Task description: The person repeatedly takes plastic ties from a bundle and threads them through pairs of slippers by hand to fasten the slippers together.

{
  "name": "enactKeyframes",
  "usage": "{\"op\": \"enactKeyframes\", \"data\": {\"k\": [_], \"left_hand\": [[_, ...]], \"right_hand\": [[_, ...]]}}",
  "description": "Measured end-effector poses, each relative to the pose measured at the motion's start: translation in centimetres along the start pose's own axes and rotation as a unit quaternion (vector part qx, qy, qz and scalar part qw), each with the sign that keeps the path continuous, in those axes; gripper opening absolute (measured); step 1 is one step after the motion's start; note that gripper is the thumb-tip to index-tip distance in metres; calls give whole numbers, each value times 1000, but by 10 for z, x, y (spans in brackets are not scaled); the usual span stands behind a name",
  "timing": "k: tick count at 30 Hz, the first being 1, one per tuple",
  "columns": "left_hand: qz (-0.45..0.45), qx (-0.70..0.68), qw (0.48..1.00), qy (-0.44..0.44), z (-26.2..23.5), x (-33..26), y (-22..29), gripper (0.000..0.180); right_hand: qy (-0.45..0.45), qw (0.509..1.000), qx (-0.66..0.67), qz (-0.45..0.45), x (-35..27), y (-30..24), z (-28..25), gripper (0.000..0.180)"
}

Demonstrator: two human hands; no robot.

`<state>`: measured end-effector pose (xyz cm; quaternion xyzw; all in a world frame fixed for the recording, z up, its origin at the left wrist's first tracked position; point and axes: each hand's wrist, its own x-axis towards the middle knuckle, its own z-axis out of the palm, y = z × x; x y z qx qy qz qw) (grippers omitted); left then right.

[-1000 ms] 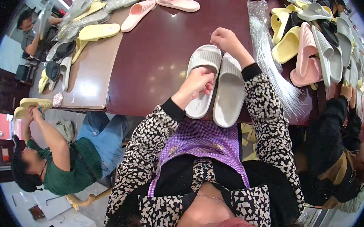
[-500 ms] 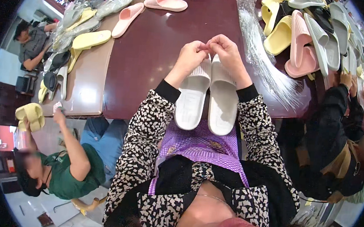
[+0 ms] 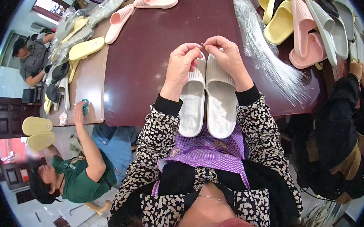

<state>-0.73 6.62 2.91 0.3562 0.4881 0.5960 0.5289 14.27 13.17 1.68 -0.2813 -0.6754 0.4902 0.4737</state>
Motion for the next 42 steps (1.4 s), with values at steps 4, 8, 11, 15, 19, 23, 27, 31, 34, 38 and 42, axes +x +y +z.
{"op": "enactKeyframes", "data": {"k": [4,8,11,15,19,23,27,31,34,38,42], "left_hand": [[0,-17,1000,-20,-10,1,4,10],[0,-33,998,-48,-9,2,7,10],[6,-38,998,-57,-9,0,11,11],[17,-44,997,-63,-10,-1,12,11],[22,-53,996,-61,-10,-1,12,11],[18,-45,998,-49,-9,0,12,11],[18,-33,998,-42,-9,2,9,10],[25,-44,998,-38,-10,3,6,10],[25,-47,998,-37,-10,2,6,10],[25,-42,998,-35,-10,3,4,11],[24,-41,998,-27,-11,2,4,11]], "right_hand": [[19,997,-43,-68,6,-7,5,7],[19,989,-94,-110,8,-17,2,6],[13,985,-118,-123,8,-25,4,5],[13,981,-135,-137,8,-28,5,5],[11,980,-144,-139,7,-27,5,5],[5,984,-136,-118,7,-25,5,7],[8,986,-130,-107,7,-23,6,6],[12,985,-132,-106,7,-22,7,6],[17,984,-138,-113,7,-21,7,6],[13,987,-127,-99,7,-17,8,6],[10,983,-141,-120,7,-16,8,6]]}}
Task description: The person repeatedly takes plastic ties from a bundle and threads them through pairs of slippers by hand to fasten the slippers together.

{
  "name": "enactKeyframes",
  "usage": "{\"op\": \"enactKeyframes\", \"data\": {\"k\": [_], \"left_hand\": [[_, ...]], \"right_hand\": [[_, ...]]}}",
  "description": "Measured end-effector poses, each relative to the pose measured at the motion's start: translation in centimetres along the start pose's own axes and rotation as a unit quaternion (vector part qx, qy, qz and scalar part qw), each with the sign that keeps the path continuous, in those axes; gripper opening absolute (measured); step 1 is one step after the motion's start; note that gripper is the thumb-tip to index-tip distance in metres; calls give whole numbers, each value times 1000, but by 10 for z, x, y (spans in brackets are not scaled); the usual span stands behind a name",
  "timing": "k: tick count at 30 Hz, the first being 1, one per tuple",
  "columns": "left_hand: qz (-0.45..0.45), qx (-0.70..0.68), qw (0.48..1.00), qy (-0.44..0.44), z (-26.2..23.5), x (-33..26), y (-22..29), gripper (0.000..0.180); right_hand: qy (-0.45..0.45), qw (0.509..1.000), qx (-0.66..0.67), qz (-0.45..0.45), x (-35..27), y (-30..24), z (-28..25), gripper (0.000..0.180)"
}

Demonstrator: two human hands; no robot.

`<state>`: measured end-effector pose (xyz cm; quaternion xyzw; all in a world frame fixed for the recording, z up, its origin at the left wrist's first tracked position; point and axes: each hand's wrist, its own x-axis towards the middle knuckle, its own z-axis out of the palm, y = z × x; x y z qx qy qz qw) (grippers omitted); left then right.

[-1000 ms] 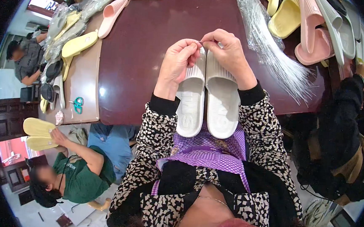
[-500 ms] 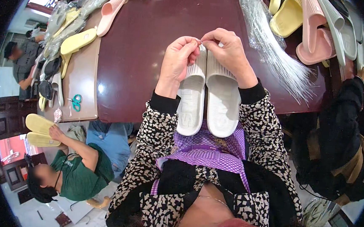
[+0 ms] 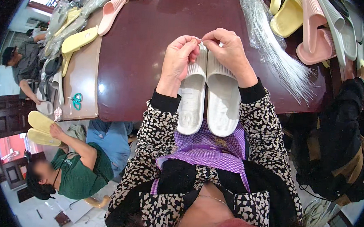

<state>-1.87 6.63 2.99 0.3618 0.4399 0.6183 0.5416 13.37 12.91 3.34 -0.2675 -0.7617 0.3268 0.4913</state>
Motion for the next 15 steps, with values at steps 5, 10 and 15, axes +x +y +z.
{"op": "enactKeyframes", "data": {"k": [5,10,15], "left_hand": [[7,-8,1000,2,2,0,0,10],[7,0,1000,12,2,0,1,10],[4,22,999,24,5,0,2,9]], "right_hand": [[3,1000,-5,-3,1,3,2,6],[3,1000,0,1,2,0,3,5],[-5,1000,-1,14,1,-1,1,8]]}}
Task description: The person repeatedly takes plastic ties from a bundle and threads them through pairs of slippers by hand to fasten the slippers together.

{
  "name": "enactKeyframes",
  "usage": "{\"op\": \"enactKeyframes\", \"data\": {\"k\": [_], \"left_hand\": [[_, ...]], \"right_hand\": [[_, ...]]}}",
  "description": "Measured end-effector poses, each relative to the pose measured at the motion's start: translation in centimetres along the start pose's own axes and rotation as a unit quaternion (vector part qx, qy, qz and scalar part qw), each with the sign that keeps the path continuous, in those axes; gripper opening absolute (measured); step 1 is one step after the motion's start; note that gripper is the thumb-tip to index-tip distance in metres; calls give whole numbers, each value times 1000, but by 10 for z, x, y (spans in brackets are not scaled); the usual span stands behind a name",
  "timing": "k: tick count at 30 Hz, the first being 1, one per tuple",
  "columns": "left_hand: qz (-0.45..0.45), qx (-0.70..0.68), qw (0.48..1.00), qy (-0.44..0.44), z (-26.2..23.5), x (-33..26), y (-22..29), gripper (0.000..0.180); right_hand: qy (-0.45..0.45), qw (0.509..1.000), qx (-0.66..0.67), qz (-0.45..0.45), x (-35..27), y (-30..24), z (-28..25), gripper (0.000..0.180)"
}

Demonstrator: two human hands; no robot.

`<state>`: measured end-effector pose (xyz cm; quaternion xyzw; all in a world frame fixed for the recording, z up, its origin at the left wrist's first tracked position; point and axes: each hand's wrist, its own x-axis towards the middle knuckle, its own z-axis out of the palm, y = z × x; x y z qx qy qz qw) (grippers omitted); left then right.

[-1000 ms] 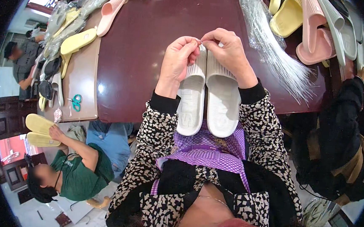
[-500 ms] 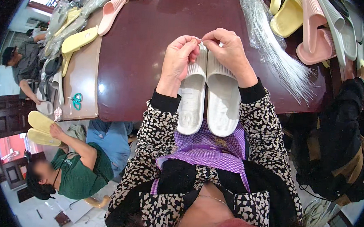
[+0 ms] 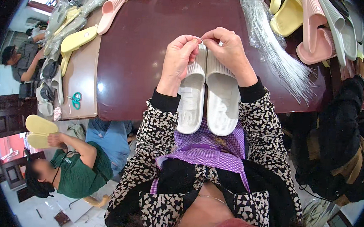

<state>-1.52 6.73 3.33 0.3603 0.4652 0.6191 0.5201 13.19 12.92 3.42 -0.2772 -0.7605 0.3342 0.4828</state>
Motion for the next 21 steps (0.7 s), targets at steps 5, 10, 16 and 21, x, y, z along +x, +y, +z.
{"op": "enactKeyframes", "data": {"k": [5,10,16,21], "left_hand": [[3,3,1000,10,1,-2,-1,9],[-7,-27,999,-18,-4,-2,-4,8],[-15,-22,999,-47,-11,0,-7,8],[-2,-27,999,-44,-5,8,-8,8]], "right_hand": [[4,998,40,52,-3,-3,2,15],[-22,994,97,46,-5,2,2,20],[-60,987,136,55,-5,3,4,19],[-57,991,115,39,1,9,3,19]]}}
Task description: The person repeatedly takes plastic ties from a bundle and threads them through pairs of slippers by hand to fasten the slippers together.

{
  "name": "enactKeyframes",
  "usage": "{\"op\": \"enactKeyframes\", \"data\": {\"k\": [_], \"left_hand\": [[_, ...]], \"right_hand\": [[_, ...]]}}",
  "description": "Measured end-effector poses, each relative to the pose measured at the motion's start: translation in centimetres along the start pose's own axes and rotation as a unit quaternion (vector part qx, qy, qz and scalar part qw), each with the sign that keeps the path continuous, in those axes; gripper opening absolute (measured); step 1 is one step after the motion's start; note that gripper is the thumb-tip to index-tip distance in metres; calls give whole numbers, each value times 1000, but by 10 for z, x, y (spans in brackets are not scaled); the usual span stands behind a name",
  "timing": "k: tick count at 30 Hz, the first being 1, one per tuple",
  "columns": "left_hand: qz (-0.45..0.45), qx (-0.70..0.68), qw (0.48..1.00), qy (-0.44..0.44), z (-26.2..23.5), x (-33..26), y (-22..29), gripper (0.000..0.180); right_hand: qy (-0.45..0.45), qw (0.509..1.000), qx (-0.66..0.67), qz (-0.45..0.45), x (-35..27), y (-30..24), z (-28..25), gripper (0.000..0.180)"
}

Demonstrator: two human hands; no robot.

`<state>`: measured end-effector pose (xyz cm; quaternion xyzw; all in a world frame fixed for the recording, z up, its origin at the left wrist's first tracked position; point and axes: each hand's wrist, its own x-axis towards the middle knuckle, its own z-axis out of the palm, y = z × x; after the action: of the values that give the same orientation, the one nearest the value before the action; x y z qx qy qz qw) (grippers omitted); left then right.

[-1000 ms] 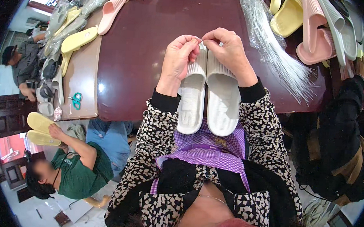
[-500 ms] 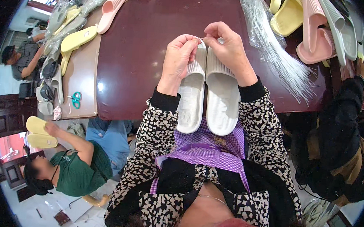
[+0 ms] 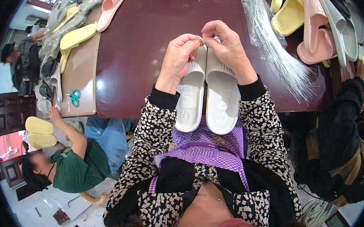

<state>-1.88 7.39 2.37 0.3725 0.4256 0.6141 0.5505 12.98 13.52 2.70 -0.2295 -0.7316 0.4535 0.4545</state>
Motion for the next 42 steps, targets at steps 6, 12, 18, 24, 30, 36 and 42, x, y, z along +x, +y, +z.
{"op": "enactKeyframes", "data": {"k": [6,12,18,24,30,36,42], "left_hand": [[0,-46,999,20,-9,9,-8,13],[105,66,978,166,-7,-4,16,27],[115,122,946,276,-51,-14,4,21],[129,100,955,248,-59,-24,-2,15],[104,92,960,243,-53,-26,-5,17],[90,86,960,251,-59,-16,-13,16],[83,91,968,217,-67,-6,-35,16]], "right_hand": [[120,992,-36,-29,0,11,-2,15],[137,972,-189,-27,-57,-33,-34,12],[-30,962,-270,-7,-124,-59,-9,21],[-38,926,-361,103,-103,-60,23,33],[28,905,-406,127,-89,-37,29,32],[136,838,-528,-32,-43,-40,-81,19],[15,551,-831,-71,44,-158,-273,16]]}}
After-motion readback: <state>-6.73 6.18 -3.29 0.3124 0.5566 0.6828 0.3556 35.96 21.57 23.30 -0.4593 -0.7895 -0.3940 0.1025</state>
